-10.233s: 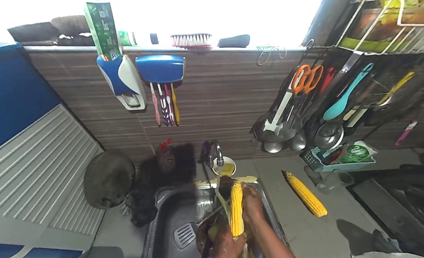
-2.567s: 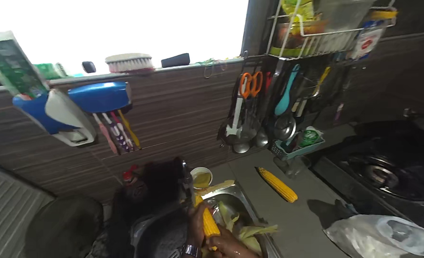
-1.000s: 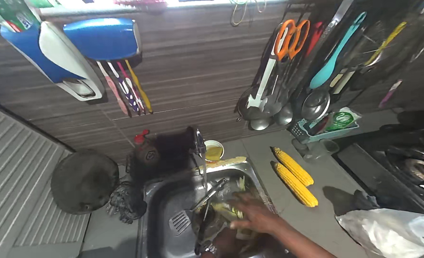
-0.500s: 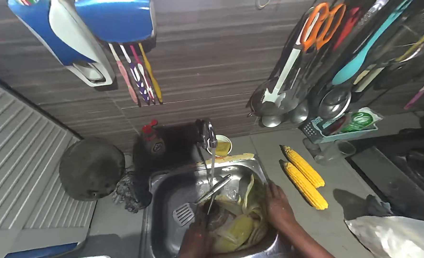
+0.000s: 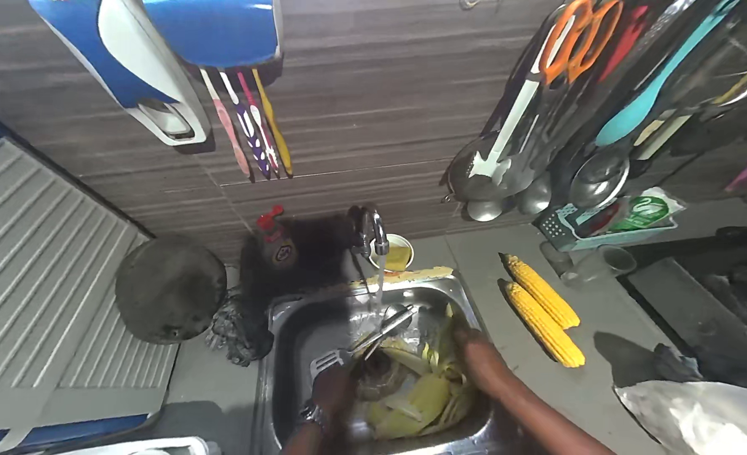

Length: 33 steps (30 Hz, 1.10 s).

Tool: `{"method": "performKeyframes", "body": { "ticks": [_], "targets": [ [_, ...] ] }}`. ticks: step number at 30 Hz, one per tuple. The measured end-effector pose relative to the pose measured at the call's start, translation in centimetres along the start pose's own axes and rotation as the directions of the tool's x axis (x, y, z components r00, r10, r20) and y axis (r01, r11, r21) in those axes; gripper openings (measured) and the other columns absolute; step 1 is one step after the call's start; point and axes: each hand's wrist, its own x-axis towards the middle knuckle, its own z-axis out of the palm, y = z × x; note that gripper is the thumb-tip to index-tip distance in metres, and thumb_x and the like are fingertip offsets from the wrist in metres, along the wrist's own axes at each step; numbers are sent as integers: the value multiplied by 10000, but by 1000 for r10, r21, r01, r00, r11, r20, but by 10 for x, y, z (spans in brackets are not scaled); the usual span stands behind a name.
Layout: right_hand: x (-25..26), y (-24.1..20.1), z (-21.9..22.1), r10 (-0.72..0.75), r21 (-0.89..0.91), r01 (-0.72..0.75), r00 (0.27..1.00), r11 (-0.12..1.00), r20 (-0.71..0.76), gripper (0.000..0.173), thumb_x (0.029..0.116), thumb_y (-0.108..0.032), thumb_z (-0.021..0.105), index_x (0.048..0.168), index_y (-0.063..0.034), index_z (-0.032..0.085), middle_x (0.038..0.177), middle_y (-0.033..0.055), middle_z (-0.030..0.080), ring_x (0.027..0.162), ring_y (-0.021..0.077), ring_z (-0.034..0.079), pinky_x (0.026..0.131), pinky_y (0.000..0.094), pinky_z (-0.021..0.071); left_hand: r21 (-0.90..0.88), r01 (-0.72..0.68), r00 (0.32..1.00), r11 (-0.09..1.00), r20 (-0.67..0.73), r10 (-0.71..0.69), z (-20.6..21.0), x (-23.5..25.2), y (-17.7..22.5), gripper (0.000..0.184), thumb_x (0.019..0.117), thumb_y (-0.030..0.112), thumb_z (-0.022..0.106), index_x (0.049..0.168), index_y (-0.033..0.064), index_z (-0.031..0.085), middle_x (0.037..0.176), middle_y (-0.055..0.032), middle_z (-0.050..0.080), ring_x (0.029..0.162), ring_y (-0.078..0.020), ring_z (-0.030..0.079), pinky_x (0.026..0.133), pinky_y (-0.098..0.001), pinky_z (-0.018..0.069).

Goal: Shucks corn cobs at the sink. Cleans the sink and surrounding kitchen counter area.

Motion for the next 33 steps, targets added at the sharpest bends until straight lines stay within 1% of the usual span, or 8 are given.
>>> {"method": "performKeyframes", "body": {
  "ticks": [3,6,10,16,19,25,29,33],
  "targets": [
    [30,-4,16,22,76,-30,995,997,100,742,1042,-515,503,1559,0,372,1572,286,397,1448,441,417,1186,566,370,5,-46,993,999,-104,46,-1,13,-25,408,1050,320,526,1327,38,629,1348,-206,618,1211,-392,624,994,-590,510],
    [42,-6,41,58,102,-87,965,991,254,1092,881,-787,557,1631,-62,236,1642,292,265,1500,474,312,1195,630,325,-4,-64,987,998,-151,62,-1,14,-34,384,1061,258,500,1364,45,604,1354,-222,607,1176,-407,640,980,-585,522],
    [28,-23,61,-21,53,2,929,999,369,1241,715,-787,749,1650,-162,226,1669,274,211,1487,516,295,1151,694,333,-62,-108,992,992,-77,104,2,-19,-20,371,1060,195,476,1367,26,599,1323,-220,633,1181,-390,646,999,-573,515],
    [6,-43,61,-103,19,109,852,994,513,1301,664,-743,829,1665,-249,161,1686,237,188,1440,551,344,1053,742,406,-104,-161,978,981,119,173,41,-20,-5,435,914,226,696,1290,13,642,1416,-240,534,1315,-438,509,1041,-597,478],
    [4,-52,69,-125,13,138,850,990,512,1359,612,-712,879,1666,-262,147,1682,250,187,1437,562,337,1041,754,405,-301,-261,948,917,97,302,42,-11,6,335,984,183,616,1250,-19,650,1283,-243,634,1218,-375,610,1064,-533,477],
    [-1,-76,78,-201,17,218,865,976,460,1106,770,-414,876,1652,-286,222,1539,408,327,1344,623,412,1027,795,367,-469,-425,883,774,-27,469,49,-12,54,300,976,138,594,1237,13,672,1203,-196,685,1149,-318,652,1043,-504,500],
    [-5,-68,89,-234,-25,284,832,959,503,932,787,-427,847,1578,-226,399,1457,300,506,1253,531,550,961,753,451,-610,-409,874,679,-47,485,41,-16,52,267,1010,160,559,1148,-12,710,1145,-191,701,1093,-283,666,1012,-478,507],
    [-4,-68,95,-252,-26,334,758,942,602,580,869,-422,777,1325,-87,649,1310,249,634,1182,471,617,940,732,473,-696,-386,884,605,-92,458,31,-26,38,277,1035,195,553,1134,-5,718,1120,-152,709,1065,-205,664,995,-403,508]
  ]
}}
